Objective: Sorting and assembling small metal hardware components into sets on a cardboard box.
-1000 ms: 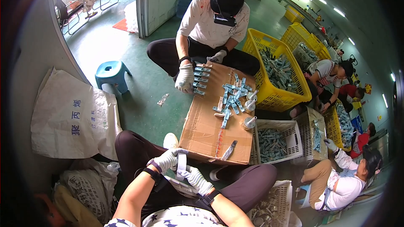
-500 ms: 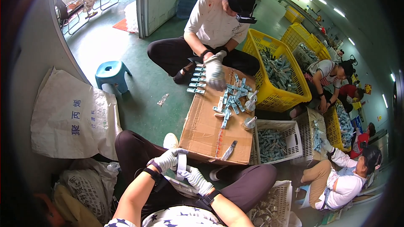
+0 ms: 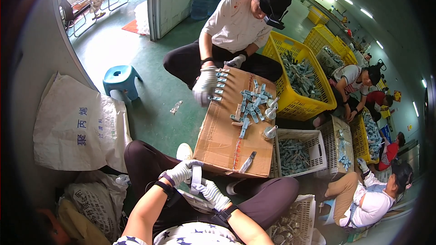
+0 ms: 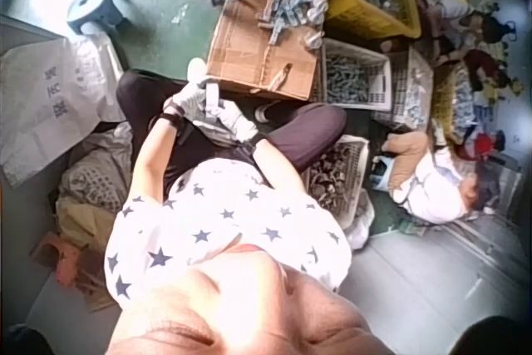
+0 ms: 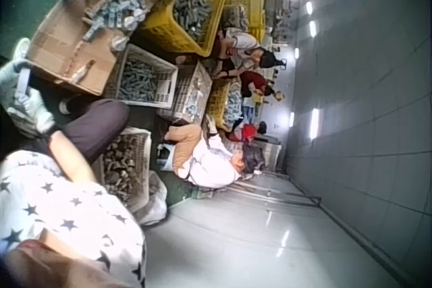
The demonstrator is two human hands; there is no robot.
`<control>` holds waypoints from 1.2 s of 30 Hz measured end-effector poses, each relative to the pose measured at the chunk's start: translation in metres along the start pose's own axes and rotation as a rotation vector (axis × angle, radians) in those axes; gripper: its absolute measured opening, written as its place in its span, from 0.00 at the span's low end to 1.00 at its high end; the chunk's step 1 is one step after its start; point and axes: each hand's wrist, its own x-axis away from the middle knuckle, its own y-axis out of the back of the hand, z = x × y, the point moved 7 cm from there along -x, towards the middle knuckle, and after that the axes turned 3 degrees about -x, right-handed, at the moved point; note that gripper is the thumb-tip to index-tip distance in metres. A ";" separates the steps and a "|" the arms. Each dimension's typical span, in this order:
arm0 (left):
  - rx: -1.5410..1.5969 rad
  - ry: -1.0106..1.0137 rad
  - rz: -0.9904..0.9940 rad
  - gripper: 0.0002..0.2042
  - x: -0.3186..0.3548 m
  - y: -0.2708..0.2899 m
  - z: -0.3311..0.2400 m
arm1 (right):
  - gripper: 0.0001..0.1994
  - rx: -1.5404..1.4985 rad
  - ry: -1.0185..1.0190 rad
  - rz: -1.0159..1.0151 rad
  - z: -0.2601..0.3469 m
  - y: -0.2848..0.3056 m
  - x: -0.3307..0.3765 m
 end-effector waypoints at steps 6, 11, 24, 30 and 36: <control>-0.029 -0.034 -0.004 0.08 -0.004 0.006 0.003 | 0.19 0.008 -0.002 0.003 0.001 -0.001 0.000; -0.012 0.008 -0.022 0.09 0.006 -0.008 -0.005 | 0.19 0.000 -0.007 -0.007 0.001 0.000 0.001; -0.051 0.013 -0.005 0.14 0.009 -0.005 -0.005 | 0.20 0.022 -0.005 0.003 -0.001 0.002 -0.001; -0.112 0.004 0.035 0.10 0.001 0.001 -0.001 | 0.20 0.022 -0.004 0.004 0.000 0.002 0.000; -0.278 -0.070 0.026 0.10 -0.002 0.006 0.000 | 0.21 0.021 -0.003 0.006 0.000 0.001 0.001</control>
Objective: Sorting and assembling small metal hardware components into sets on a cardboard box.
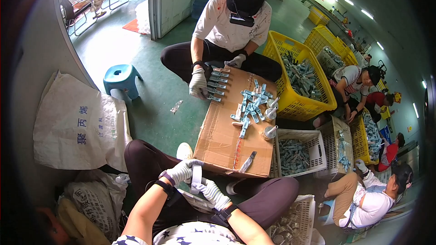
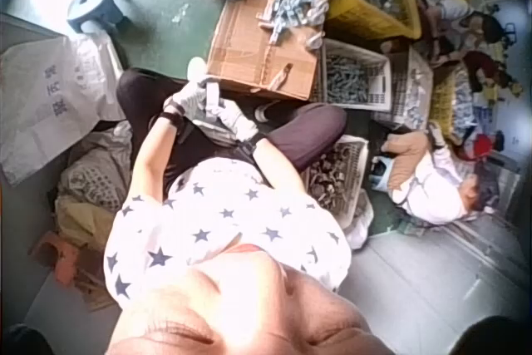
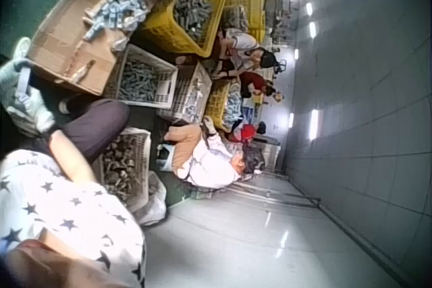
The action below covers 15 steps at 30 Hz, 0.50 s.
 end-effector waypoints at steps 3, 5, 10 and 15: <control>0.016 0.004 0.004 0.10 0.002 -0.001 0.001 | 0.20 -0.002 -0.004 0.001 -0.003 0.001 -0.001; 0.000 -0.008 -0.003 0.10 0.000 0.003 0.007 | 0.20 -0.027 -0.007 0.013 -0.003 -0.002 -0.002; -0.090 -0.037 -0.007 0.10 0.002 -0.003 -0.006 | 0.20 -0.004 0.008 0.008 0.002 0.000 -0.001; -0.041 -0.001 -0.017 0.10 0.003 -0.001 -0.005 | 0.20 0.013 0.005 0.005 0.002 0.000 -0.001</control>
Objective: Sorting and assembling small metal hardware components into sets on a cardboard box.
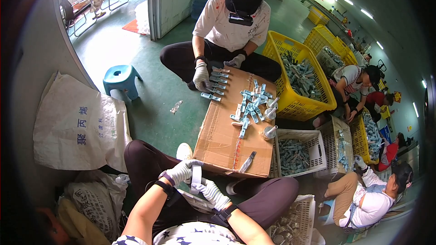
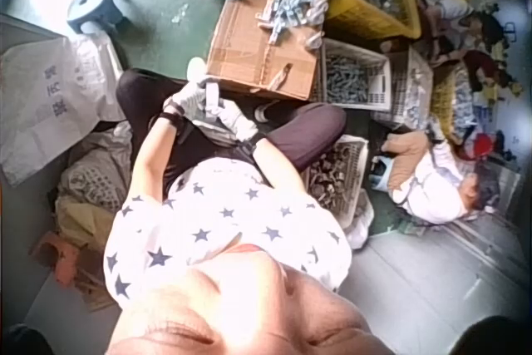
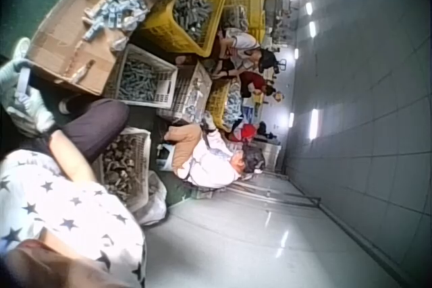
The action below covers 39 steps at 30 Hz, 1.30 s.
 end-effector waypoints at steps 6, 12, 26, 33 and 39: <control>0.212 0.106 -0.014 0.09 0.010 -0.013 -0.011 | 0.20 -0.003 0.002 -0.004 -0.001 0.003 0.001; 0.161 0.050 0.005 0.10 -0.001 0.000 0.006 | 0.20 -0.016 -0.010 0.004 -0.003 0.001 0.000; 0.022 0.041 -0.009 0.20 -0.001 0.007 0.011 | 0.17 0.053 0.013 -0.015 0.007 -0.003 0.003; -0.284 -0.167 0.003 0.22 -0.015 0.013 0.014 | 0.18 0.029 0.043 0.017 -0.005 0.005 -0.006; -0.100 -0.158 0.031 0.20 -0.034 0.039 0.045 | 0.18 0.016 0.058 0.049 -0.016 0.005 -0.015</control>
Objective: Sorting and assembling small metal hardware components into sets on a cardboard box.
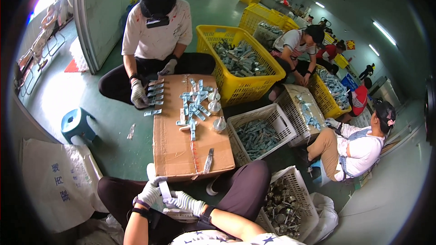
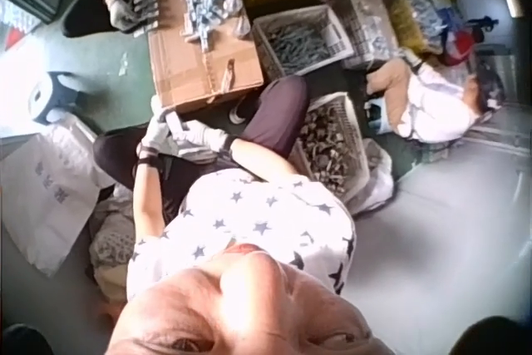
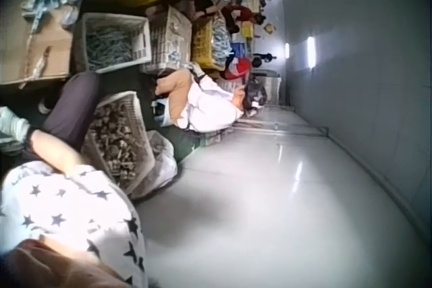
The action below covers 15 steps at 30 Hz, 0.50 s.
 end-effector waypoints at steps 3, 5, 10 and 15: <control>0.148 0.112 -0.038 0.08 0.002 -0.021 -0.016 | 0.18 -0.067 0.010 0.005 -0.006 0.007 0.002; -0.132 -0.062 -0.030 0.14 0.007 -0.019 -0.023 | 0.17 -0.095 0.023 0.030 -0.002 0.002 0.002; 0.075 -0.057 -0.015 0.11 -0.013 -0.015 -0.003 | 0.15 -0.097 0.055 -0.003 -0.001 0.007 0.005; 0.588 0.205 -0.097 0.14 -0.042 0.028 0.068 | 0.17 0.015 0.138 0.026 0.021 -0.018 0.015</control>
